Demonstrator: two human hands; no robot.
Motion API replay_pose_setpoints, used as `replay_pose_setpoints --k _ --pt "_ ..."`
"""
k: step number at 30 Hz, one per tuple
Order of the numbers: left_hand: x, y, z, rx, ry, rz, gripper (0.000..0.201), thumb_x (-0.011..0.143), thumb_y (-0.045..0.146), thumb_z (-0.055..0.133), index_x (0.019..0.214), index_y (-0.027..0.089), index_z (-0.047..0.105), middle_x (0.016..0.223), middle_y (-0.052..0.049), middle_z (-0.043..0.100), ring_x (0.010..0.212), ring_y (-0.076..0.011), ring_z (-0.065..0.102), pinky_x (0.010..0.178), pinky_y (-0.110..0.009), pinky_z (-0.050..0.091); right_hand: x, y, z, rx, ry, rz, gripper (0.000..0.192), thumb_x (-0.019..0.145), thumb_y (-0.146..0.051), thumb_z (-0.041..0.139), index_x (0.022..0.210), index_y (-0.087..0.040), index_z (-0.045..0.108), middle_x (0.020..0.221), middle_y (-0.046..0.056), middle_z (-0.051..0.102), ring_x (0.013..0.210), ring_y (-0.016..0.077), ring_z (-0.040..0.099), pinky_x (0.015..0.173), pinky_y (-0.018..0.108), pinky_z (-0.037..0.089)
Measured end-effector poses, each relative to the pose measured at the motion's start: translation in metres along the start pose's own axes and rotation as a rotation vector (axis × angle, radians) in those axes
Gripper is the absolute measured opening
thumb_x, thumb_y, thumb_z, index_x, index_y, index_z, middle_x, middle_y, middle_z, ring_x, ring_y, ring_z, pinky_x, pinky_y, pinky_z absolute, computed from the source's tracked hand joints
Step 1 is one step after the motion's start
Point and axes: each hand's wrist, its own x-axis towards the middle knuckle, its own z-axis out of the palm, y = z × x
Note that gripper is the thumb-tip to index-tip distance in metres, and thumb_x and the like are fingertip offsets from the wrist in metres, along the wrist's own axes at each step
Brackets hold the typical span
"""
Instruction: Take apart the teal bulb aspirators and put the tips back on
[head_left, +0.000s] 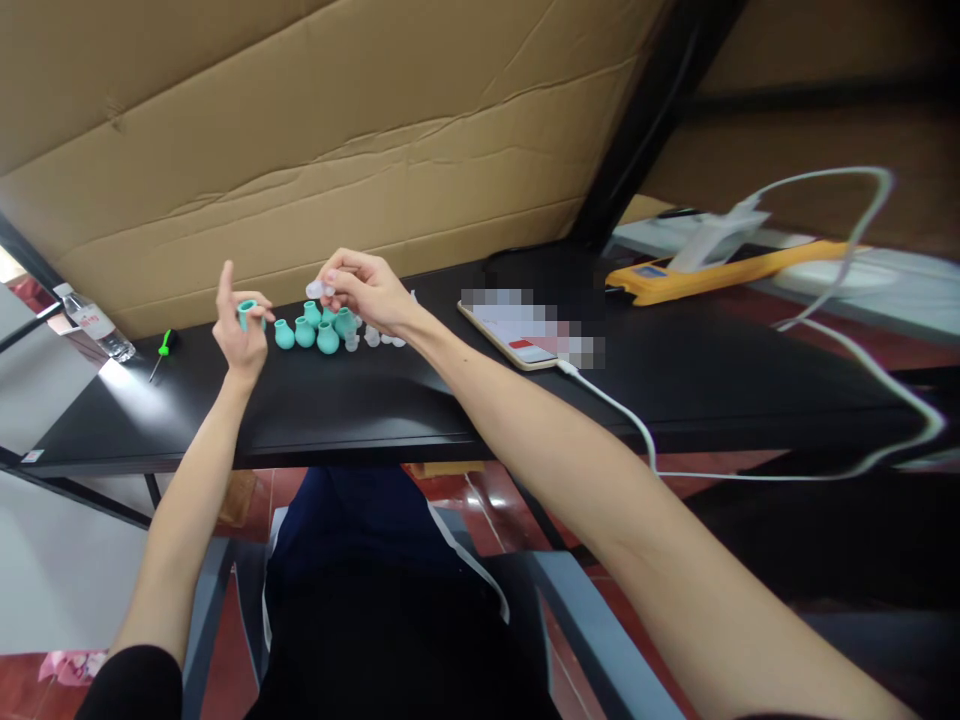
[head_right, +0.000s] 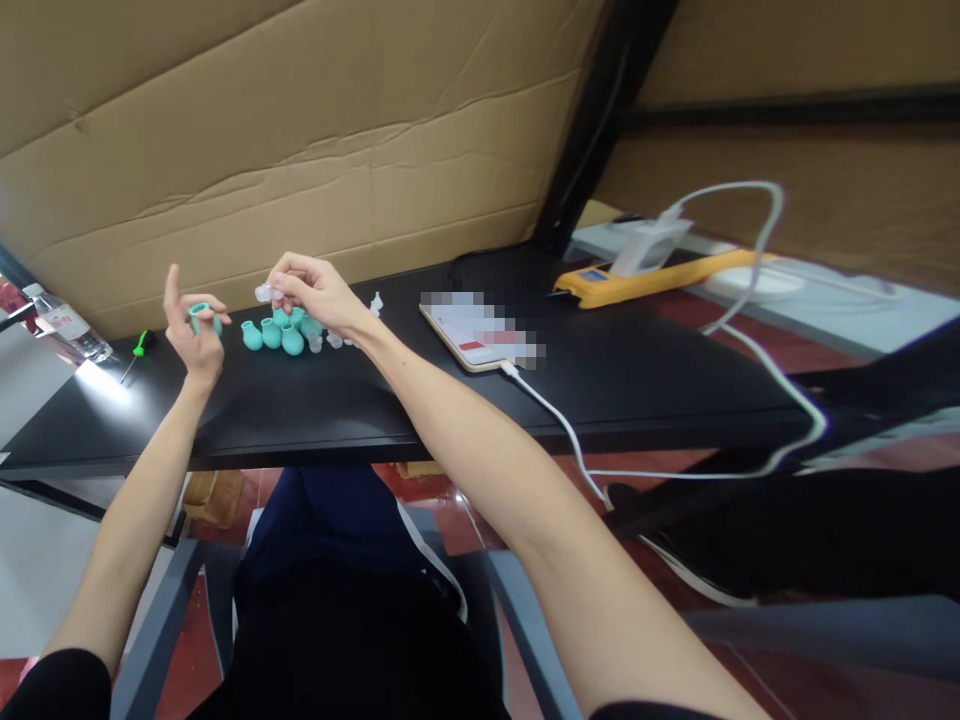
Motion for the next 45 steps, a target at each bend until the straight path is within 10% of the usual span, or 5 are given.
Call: replay_pose_setpoints --k 9,13,24,45 --pt "-0.003 -0.08 -0.007 -0.101 -0.066 -0.5 0.055 0.107 0.032 0.076 0.159 0.027 0.058 0.115 -0.004 0.071 0.101 -0.0212 0.069 0.106 -0.039 0.062 0.003 0.001 -0.006 -0.149 0.11 0.006 0.071 0.082 -0.092 0.095 0.092 -0.028 0.067 0.087 0.003 0.073 0.084 0.0218 0.069 0.079 0.038 0.063" --pt "-0.008 -0.08 -0.001 -0.11 -0.187 -0.638 0.079 0.086 0.014 0.081 0.16 0.027 0.058 0.116 0.0 0.072 0.101 -0.0172 0.072 0.103 -0.033 0.06 0.001 0.004 -0.002 -0.213 0.115 0.024 0.062 0.082 -0.085 0.092 0.091 -0.027 0.071 0.086 0.004 0.075 0.083 0.0222 0.071 0.082 0.039 0.061" --pt "0.015 -0.07 0.023 -0.314 -0.394 -0.873 0.045 0.072 0.013 0.1 0.112 0.019 0.079 0.101 -0.002 0.082 0.095 -0.0215 0.081 0.102 -0.039 0.064 0.0 0.005 -0.006 -0.308 0.188 0.063 0.05 0.084 -0.076 0.084 0.086 -0.027 0.073 0.082 0.004 0.077 0.077 0.0228 0.065 0.077 0.038 0.052" --pt "0.018 -0.079 0.013 -0.358 -0.569 -0.807 0.049 0.103 0.056 0.086 0.134 0.018 0.089 0.152 -0.019 0.088 0.136 -0.0325 0.083 0.12 -0.049 0.066 0.001 0.007 -0.002 -0.211 0.034 0.276 0.078 0.076 -0.1 0.088 0.078 -0.023 0.074 0.073 0.003 0.073 0.064 0.0147 0.059 0.066 0.03 0.05"
